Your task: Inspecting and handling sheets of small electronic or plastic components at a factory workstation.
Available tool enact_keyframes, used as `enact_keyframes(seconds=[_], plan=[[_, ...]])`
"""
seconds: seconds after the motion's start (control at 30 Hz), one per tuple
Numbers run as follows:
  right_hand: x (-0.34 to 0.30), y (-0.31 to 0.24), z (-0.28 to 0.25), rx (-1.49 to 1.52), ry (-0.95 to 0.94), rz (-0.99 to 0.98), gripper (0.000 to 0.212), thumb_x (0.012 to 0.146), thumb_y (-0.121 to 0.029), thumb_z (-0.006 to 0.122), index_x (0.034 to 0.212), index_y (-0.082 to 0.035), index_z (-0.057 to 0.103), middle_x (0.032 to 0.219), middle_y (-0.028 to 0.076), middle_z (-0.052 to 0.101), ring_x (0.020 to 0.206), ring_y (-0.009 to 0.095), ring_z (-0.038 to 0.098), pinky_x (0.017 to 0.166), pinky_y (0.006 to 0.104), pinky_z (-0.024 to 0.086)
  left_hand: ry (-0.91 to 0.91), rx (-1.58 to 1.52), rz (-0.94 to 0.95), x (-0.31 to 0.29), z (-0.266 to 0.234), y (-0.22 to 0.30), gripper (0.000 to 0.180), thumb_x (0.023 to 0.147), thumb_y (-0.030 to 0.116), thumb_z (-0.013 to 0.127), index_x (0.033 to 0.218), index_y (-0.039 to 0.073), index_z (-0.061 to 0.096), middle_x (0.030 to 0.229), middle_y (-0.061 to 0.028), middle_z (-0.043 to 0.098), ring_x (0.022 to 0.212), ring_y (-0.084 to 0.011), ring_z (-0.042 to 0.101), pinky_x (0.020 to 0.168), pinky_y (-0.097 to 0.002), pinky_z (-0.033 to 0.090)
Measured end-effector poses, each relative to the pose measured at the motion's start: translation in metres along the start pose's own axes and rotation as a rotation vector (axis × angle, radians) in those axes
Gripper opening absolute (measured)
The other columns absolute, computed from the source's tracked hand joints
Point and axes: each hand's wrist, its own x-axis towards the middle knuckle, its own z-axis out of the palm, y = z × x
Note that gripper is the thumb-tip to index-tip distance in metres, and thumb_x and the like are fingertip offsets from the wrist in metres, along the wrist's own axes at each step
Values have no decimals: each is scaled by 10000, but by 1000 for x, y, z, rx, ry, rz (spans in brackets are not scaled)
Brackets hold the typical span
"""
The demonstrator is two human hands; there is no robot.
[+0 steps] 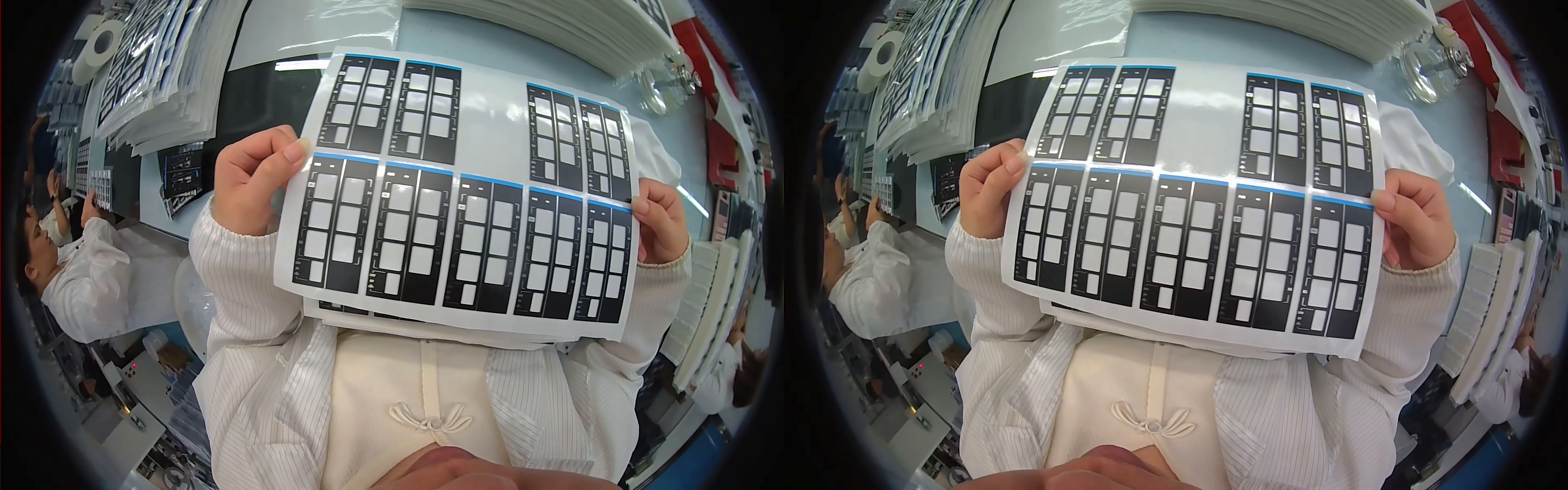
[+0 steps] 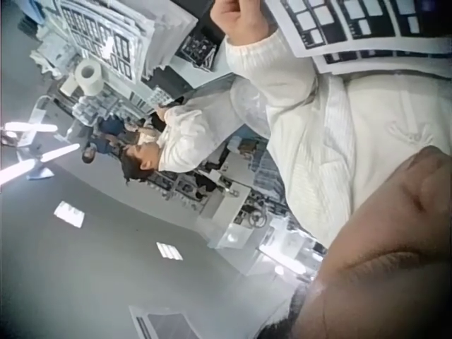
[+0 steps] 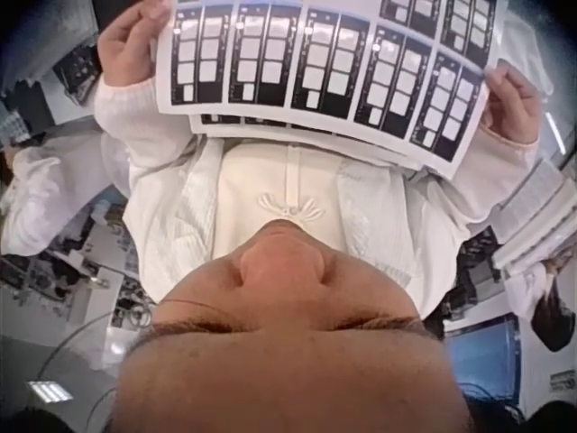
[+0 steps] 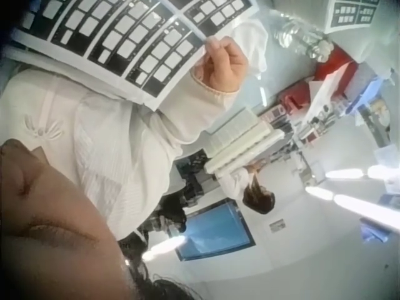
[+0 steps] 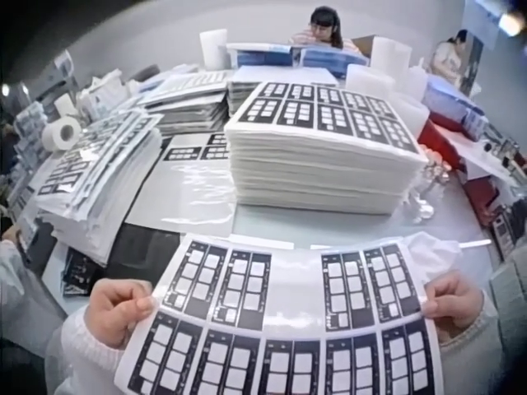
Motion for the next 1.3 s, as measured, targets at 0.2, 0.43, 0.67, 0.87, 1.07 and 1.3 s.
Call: enact_keyframes(seconds=[0.2, 0.43, 0.67, 0.87, 1.07, 1.3], plan=[[-2, -9, 2, -11, 9, 29, 213, 884, -111, 559, 699, -13, 520, 540, 90, 566, 328, 93, 434, 319, 193, 330, -10, -52, -7, 1, 4, 7, 233, 850, 105, 568, 646, 11, 504, 652, 8, 479, 600, -68, 427, 592, -206, 332], [-2, -14, 7, 18, 33, 84, 227, 861, -123, 600, 673, -12, 534, 531, 76, 559, 344, 94, 450, 329, 194, 324, 26, -24, 9, 4, 2, 2, 247, 843, 118, 545, 631, 16, 471, 685, -9, 462, 626, -73, 398, 590, -211, 302], [0, -17, 5, -85, -3, 101, 229, 844, -156, 620, 669, -16, 575, 511, 54, 565, 341, 75, 455, 346, 187, 341, -3, -7, 13, 6, -3, 1, 224, 843, 120, 545, 648, 23, 492, 737, -24, 514, 657, -86, 437, 631, -212, 340], [1, -18, 2, -137, -29, 88, 215, 851, -113, 603, 673, -16, 533, 514, 76, 556, 333, 95, 471, 327, 191, 359, -4, -2, 20, 9, -4, 0, 213, 842, 110, 543, 653, 34, 480, 770, -24, 512, 697, -90, 444, 677, -217, 347], [-1, -24, 5, -155, -42, 144, 228, 836, -165, 638, 663, -24, 594, 525, 40, 579, 369, 62, 489, 366, 172, 356, 0, 30, 32, 6, -2, 3, 237, 820, 126, 561, 621, 39, 466, 749, -31, 522, 687, -97, 452, 678, -228, 358], [3, -18, -4, -162, -102, 138, 222, 836, -157, 644, 668, -18, 599, 535, 53, 586, 376, 67, 501, 371, 171, 357, -31, -1, 67, 12, 4, 1, 270, 801, 130, 565, 579, 43, 439, 778, -63, 564, 691, -108, 480, 678, -245, 371]])
